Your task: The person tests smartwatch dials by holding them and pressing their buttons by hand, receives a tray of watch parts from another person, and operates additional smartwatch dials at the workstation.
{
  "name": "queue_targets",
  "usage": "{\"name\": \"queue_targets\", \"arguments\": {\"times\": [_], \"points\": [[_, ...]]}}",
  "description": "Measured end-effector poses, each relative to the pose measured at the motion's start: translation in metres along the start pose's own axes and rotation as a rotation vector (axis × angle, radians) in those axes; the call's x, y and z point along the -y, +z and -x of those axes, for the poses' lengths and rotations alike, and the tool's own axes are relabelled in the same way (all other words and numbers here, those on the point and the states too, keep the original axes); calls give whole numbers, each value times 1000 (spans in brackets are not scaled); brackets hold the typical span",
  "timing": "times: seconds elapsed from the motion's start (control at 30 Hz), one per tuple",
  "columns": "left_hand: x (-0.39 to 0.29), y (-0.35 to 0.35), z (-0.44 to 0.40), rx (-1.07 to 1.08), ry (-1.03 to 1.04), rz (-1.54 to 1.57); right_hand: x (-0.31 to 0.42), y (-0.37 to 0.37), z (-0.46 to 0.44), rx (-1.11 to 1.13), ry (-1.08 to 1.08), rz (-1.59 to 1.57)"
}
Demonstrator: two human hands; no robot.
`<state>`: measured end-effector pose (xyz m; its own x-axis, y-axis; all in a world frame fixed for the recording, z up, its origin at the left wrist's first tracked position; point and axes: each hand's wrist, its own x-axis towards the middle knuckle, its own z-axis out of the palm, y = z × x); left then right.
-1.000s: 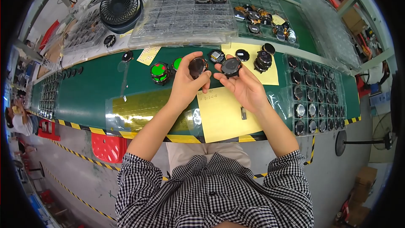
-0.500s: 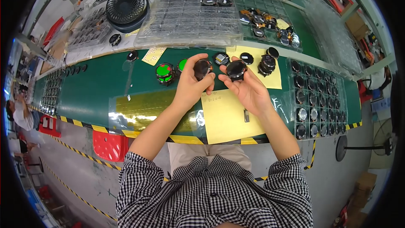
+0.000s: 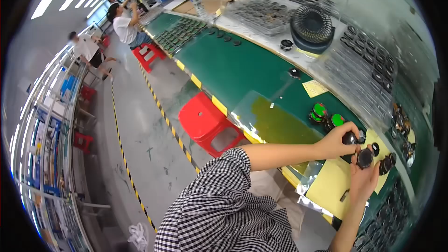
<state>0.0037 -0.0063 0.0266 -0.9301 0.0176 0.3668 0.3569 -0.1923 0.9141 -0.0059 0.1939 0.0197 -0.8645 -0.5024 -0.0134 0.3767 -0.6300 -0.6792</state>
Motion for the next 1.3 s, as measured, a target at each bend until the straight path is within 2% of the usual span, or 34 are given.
{"name": "queue_targets", "arguments": {"times": [0.03,0.07,0.37,0.47,0.57,0.7,1.3], "points": [[3,-2,0,-7,73,-85,-1,1,0,1,3,2],[6,-3,2,40,-62,28,-2,2,0,-4,2,6],[21,0,2,-7,-40,43,-2,4,0,-52,-31,124],[13,2,1,64,-172,175,-2,0,-1,-59,-43,152],[15,4,6,62,-142,59,-3,4,-1,-113,-61,148],[15,4,7,158,-250,179,-1,-1,-3,-88,-74,161],[18,6,7,110,-163,101,0,-3,-5,-118,-77,131]]}}
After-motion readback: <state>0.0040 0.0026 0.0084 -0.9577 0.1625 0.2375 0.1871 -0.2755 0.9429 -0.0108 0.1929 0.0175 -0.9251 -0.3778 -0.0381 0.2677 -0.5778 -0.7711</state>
